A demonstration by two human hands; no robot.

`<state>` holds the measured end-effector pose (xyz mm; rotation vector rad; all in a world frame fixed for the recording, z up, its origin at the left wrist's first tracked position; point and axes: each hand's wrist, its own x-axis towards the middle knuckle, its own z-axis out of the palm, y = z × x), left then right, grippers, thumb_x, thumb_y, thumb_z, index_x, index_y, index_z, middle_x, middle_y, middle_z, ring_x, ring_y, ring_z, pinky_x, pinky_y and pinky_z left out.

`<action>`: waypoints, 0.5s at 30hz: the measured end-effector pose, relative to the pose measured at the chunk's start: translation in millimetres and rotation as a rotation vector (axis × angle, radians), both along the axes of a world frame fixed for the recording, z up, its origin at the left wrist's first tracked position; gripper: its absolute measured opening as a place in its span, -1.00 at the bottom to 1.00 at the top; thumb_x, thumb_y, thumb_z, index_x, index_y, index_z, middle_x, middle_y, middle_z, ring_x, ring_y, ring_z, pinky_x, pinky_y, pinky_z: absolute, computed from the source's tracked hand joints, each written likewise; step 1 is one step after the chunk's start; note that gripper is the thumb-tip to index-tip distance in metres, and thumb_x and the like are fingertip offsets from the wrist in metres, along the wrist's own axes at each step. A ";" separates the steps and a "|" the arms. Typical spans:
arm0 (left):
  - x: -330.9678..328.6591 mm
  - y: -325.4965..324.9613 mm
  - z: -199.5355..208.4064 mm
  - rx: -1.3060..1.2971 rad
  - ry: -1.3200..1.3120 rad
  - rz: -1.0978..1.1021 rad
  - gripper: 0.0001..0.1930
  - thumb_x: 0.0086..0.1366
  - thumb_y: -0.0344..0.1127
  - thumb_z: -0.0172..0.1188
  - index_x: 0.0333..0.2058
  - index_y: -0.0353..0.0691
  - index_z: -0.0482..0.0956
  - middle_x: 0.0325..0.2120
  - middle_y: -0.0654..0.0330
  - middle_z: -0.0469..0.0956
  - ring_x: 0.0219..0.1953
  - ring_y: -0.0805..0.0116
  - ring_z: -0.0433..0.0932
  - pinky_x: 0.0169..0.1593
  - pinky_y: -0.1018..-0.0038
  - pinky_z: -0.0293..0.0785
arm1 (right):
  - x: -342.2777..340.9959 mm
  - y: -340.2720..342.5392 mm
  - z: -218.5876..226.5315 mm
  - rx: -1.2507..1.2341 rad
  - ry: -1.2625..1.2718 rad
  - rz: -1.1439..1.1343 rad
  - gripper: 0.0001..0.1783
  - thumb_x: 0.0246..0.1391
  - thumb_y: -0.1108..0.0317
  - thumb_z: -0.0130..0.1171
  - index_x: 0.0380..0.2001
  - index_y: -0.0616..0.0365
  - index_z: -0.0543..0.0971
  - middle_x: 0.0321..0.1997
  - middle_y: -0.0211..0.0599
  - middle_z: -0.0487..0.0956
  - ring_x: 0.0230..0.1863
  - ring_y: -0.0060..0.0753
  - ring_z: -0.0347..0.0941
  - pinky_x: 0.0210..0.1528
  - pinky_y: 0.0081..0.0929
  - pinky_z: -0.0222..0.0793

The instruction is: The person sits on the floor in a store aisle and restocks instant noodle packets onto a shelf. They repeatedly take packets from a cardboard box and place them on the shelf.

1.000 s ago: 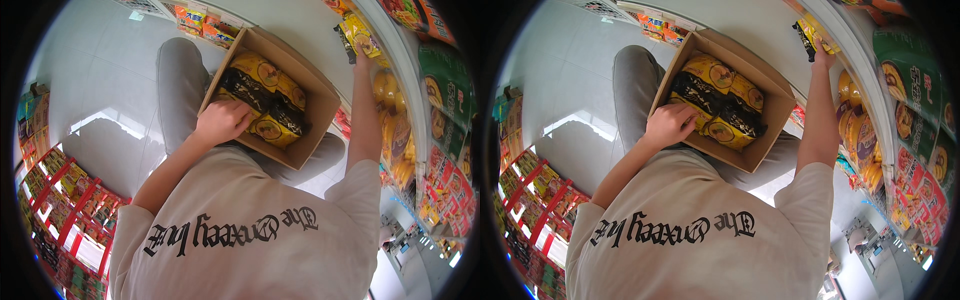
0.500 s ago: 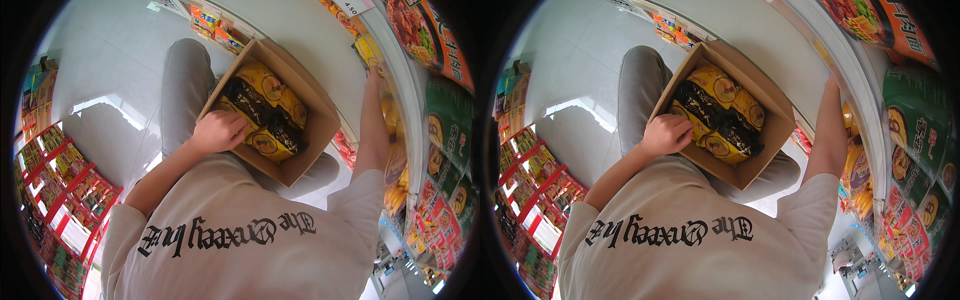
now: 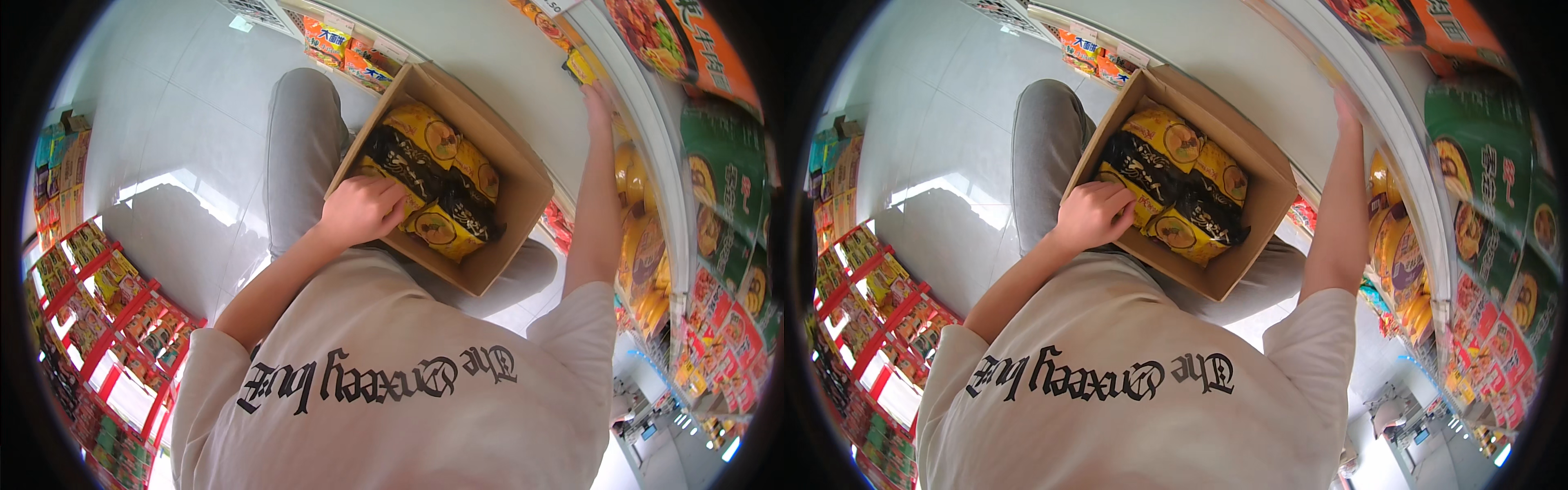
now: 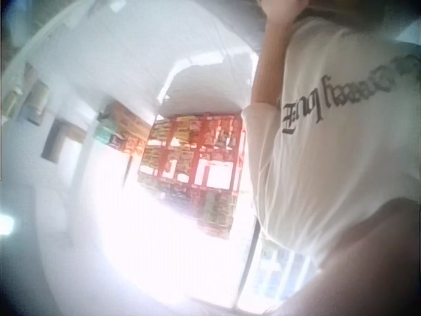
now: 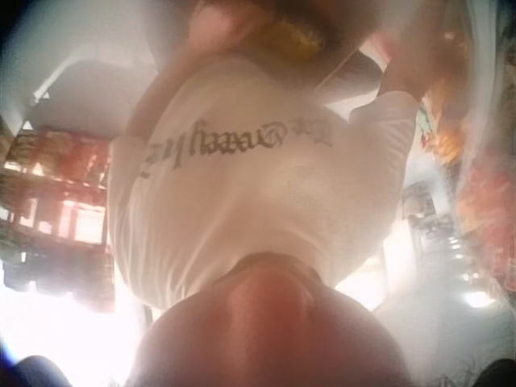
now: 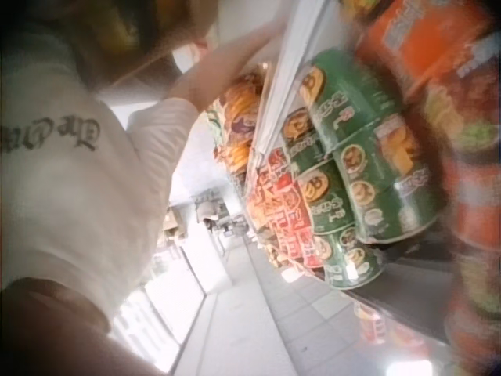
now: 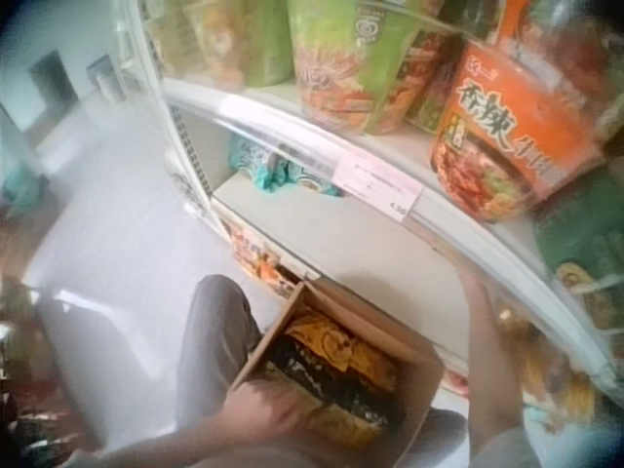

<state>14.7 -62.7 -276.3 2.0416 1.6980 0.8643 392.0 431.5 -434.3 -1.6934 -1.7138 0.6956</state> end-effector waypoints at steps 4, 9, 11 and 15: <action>4.3 -5.8 -3.4 0.040 0.016 0.052 -0.90 0.18 -0.34 0.22 -0.48 -0.18 0.52 -0.58 0.20 0.51 -0.54 0.18 0.55 -0.45 0.30 0.50 | -100.4 -152.6 130.9 -0.018 0.392 -0.002 -0.71 0.10 0.44 0.19 -0.09 0.21 0.60 -0.11 -0.33 0.60 0.03 -0.45 0.51 0.05 -0.35 0.47; 3.6 -1.6 0.0 -0.037 0.007 0.008 -0.93 0.19 -0.36 0.22 -0.44 -0.19 0.55 -0.54 0.18 0.55 -0.51 0.13 0.58 -0.44 0.27 0.53 | -133.7 -344.3 176.0 -0.260 0.627 0.288 -0.78 0.26 0.43 0.15 -0.05 0.23 0.58 -0.18 -0.25 0.66 -0.12 -0.46 0.59 -0.06 -0.49 0.50; 2.5 -2.4 2.9 -0.121 0.011 -0.016 -0.95 0.17 -0.39 0.23 -0.39 -0.21 0.59 -0.49 0.14 0.60 -0.45 0.09 0.61 -0.39 0.25 0.55 | -136.3 -388.4 160.4 -0.327 0.353 0.397 -0.65 0.18 0.32 0.28 0.00 0.22 0.57 -0.12 -0.16 0.67 -0.03 -0.34 0.61 0.01 -0.41 0.51; 3.3 -1.4 2.7 -0.208 -0.006 -0.031 -0.90 0.22 -0.31 0.19 -0.40 -0.19 0.56 -0.50 0.15 0.60 -0.47 0.06 0.61 -0.41 0.20 0.55 | -133.6 -438.2 142.7 -0.232 -0.204 0.486 -0.46 -0.06 0.25 0.44 0.02 0.14 0.58 0.00 -0.08 0.62 0.10 -0.08 0.53 0.15 -0.17 0.43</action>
